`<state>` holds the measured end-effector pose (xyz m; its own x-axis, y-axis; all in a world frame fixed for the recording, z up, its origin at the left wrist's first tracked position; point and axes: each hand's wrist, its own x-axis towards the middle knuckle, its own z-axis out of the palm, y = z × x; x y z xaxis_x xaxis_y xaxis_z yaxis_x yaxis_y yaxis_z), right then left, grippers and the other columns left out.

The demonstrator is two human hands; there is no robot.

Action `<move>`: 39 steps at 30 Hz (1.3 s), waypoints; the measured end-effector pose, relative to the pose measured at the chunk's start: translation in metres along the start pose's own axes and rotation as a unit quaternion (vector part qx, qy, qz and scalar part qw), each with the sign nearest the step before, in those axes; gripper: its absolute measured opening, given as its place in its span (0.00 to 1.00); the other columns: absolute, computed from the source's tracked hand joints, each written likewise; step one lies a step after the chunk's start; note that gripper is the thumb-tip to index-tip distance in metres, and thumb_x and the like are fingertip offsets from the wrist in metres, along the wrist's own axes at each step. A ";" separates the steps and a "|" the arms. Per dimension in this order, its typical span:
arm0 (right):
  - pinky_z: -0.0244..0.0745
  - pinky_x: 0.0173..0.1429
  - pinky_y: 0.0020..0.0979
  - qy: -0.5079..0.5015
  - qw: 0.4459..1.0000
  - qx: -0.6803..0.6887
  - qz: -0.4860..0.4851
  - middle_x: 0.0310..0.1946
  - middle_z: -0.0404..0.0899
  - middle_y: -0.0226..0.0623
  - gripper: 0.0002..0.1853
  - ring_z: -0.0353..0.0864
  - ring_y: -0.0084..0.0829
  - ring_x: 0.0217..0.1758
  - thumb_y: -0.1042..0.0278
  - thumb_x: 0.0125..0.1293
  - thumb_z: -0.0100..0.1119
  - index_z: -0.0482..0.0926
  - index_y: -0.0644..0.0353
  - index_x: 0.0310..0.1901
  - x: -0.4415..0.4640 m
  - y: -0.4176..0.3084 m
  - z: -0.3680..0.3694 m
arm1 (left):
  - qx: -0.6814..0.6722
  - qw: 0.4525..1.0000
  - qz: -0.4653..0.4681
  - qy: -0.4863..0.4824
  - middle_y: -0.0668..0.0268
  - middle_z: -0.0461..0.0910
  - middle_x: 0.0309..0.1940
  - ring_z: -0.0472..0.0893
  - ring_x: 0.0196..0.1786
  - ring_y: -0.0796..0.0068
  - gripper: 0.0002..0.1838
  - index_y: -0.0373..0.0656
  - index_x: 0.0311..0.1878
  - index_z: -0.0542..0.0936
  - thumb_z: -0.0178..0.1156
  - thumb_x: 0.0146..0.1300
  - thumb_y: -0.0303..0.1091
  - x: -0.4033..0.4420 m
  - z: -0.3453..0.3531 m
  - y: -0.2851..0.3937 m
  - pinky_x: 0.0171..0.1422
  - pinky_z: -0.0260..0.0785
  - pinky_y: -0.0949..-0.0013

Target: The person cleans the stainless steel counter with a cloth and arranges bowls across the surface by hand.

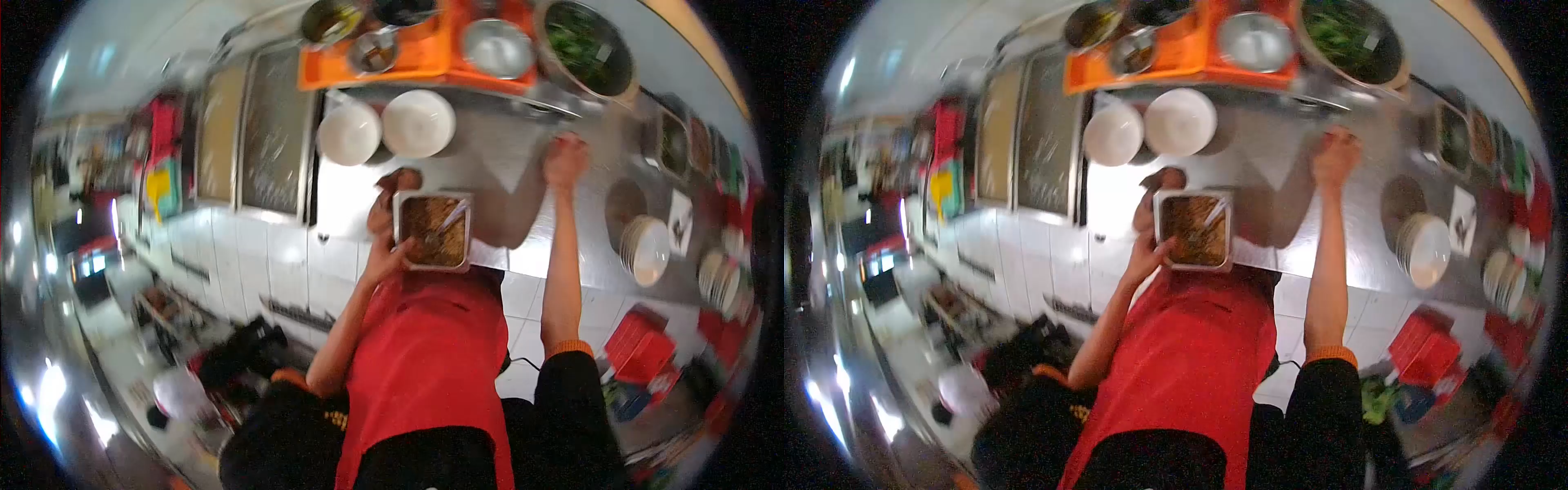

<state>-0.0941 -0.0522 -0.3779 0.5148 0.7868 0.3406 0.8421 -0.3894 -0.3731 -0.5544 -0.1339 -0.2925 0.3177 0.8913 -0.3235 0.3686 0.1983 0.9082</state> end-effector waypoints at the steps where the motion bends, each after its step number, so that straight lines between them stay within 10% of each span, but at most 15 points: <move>1: 0.66 0.59 0.53 0.029 0.999 -0.024 0.036 0.44 0.80 0.45 0.12 0.75 0.49 0.54 0.63 0.63 0.64 0.78 0.57 0.46 0.005 -0.012 -0.016 | -0.079 0.980 -0.180 -0.019 0.66 0.84 0.32 0.81 0.33 0.79 0.16 0.35 0.49 0.81 0.65 0.70 0.40 0.000 0.001 0.038 0.34 0.74 0.71; 3: 0.70 0.54 0.46 0.045 0.999 -0.016 -0.012 0.39 0.79 0.39 0.15 0.77 0.43 0.46 0.63 0.62 0.69 0.76 0.58 0.46 0.003 -0.001 -0.011 | -0.024 1.000 -0.014 0.009 0.69 0.79 0.30 0.78 0.32 0.79 0.09 0.35 0.45 0.79 0.60 0.70 0.32 0.007 0.008 0.008 0.35 0.73 0.71; 8: 0.75 0.47 0.31 -0.076 0.903 0.384 0.177 0.34 0.78 0.34 0.21 0.77 0.29 0.37 0.57 0.57 0.80 0.77 0.61 0.40 -0.024 0.011 -0.007 | -0.090 0.992 -0.089 -0.004 0.63 0.83 0.41 0.78 0.43 0.75 0.16 0.31 0.54 0.79 0.60 0.66 0.28 -0.001 0.007 0.006 0.48 0.74 0.65; 11: 0.76 0.50 0.30 -0.129 0.864 0.476 0.106 0.36 0.81 0.33 0.22 0.80 0.27 0.40 0.55 0.58 0.80 0.79 0.63 0.40 -0.046 -0.048 -0.037 | -0.166 0.983 -0.051 0.058 0.63 0.84 0.44 0.79 0.45 0.74 0.16 0.32 0.55 0.80 0.59 0.65 0.27 -0.025 -0.007 0.000 0.52 0.74 0.66; 13: 0.76 0.51 0.29 -0.164 0.898 0.406 0.049 0.38 0.82 0.32 0.21 0.80 0.27 0.41 0.57 0.60 0.78 0.80 0.62 0.45 -0.049 -0.071 -0.039 | -0.201 0.970 -0.108 0.087 0.64 0.85 0.42 0.81 0.42 0.77 0.15 0.33 0.54 0.80 0.60 0.64 0.25 -0.047 -0.029 0.002 0.49 0.76 0.69; 14: 0.76 0.52 0.28 -0.195 0.921 0.336 -0.003 0.40 0.82 0.31 0.21 0.80 0.26 0.42 0.58 0.62 0.76 0.82 0.61 0.50 -0.051 -0.082 -0.041 | -0.172 0.970 -0.141 0.100 0.67 0.84 0.37 0.76 0.26 0.84 0.17 0.36 0.57 0.79 0.61 0.67 0.28 -0.057 -0.046 0.023 0.26 0.69 0.76; 16: 0.76 0.55 0.29 -0.309 0.889 0.338 0.014 0.44 0.83 0.31 0.23 0.81 0.26 0.46 0.59 0.64 0.74 0.82 0.56 0.58 -0.052 -0.119 -0.059 | -0.214 0.953 -0.115 0.178 0.71 0.82 0.31 0.70 0.17 0.87 0.17 0.40 0.58 0.78 0.57 0.66 0.26 -0.071 -0.059 0.009 0.18 0.60 0.78; 19: 0.76 0.56 0.29 -0.399 0.811 0.425 0.043 0.46 0.84 0.34 0.25 0.81 0.26 0.48 0.60 0.65 0.74 0.80 0.59 0.61 -0.076 -0.146 -0.044 | -0.232 0.929 -0.115 0.266 0.72 0.81 0.30 0.68 0.16 0.87 0.16 0.38 0.56 0.79 0.54 0.67 0.26 -0.076 -0.083 -0.024 0.18 0.58 0.77; 21: 0.76 0.56 0.29 -0.403 0.792 0.455 0.053 0.47 0.84 0.35 0.26 0.81 0.26 0.48 0.60 0.64 0.74 0.80 0.62 0.60 -0.088 -0.163 -0.041 | -0.220 0.926 -0.146 0.271 0.67 0.84 0.42 0.80 0.40 0.81 0.17 0.35 0.56 0.79 0.56 0.64 0.24 -0.075 -0.107 -0.046 0.44 0.73 0.73; 23: 0.76 0.56 0.29 -0.412 0.769 0.485 0.065 0.48 0.84 0.36 0.26 0.81 0.26 0.48 0.60 0.64 0.74 0.80 0.64 0.60 -0.092 -0.167 -0.029 | -0.207 0.928 -0.117 0.286 0.68 0.84 0.41 0.79 0.39 0.82 0.16 0.36 0.55 0.80 0.56 0.64 0.25 -0.066 -0.118 -0.059 0.43 0.72 0.74; 33: 0.74 0.57 0.42 -0.049 0.962 0.204 -0.173 0.45 0.79 0.43 0.26 0.80 0.46 0.46 0.69 0.51 0.79 0.79 0.61 0.52 -0.042 -0.181 -0.032 | -0.166 0.965 -0.066 0.194 0.68 0.84 0.37 0.80 0.38 0.80 0.15 0.35 0.52 0.82 0.59 0.63 0.27 -0.018 -0.166 -0.071 0.45 0.74 0.71; 35: 0.73 0.58 0.43 0.014 0.950 0.213 -0.230 0.43 0.80 0.43 0.20 0.79 0.47 0.48 0.70 0.53 0.75 0.81 0.60 0.47 -0.061 -0.220 -0.051 | -0.114 0.974 -0.085 0.178 0.70 0.84 0.37 0.80 0.36 0.84 0.16 0.38 0.55 0.80 0.58 0.66 0.29 -0.006 -0.173 -0.070 0.30 0.71 0.77; 39: 0.73 0.58 0.46 -0.301 0.846 0.332 -0.287 0.39 0.81 0.43 0.11 0.79 0.49 0.50 0.72 0.57 0.69 0.83 0.59 0.42 -0.133 -0.287 -0.050 | 0.003 0.970 -0.132 0.204 0.66 0.83 0.31 0.80 0.34 0.82 0.12 0.36 0.49 0.80 0.63 0.64 0.30 0.006 -0.181 -0.072 0.31 0.73 0.74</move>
<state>-0.3959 -0.0693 -0.2730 -0.2933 0.9343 0.2028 0.5470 0.3379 -0.7659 -0.7371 -0.0689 -0.3122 -0.1607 0.8976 -0.4104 0.3952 0.4396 0.8066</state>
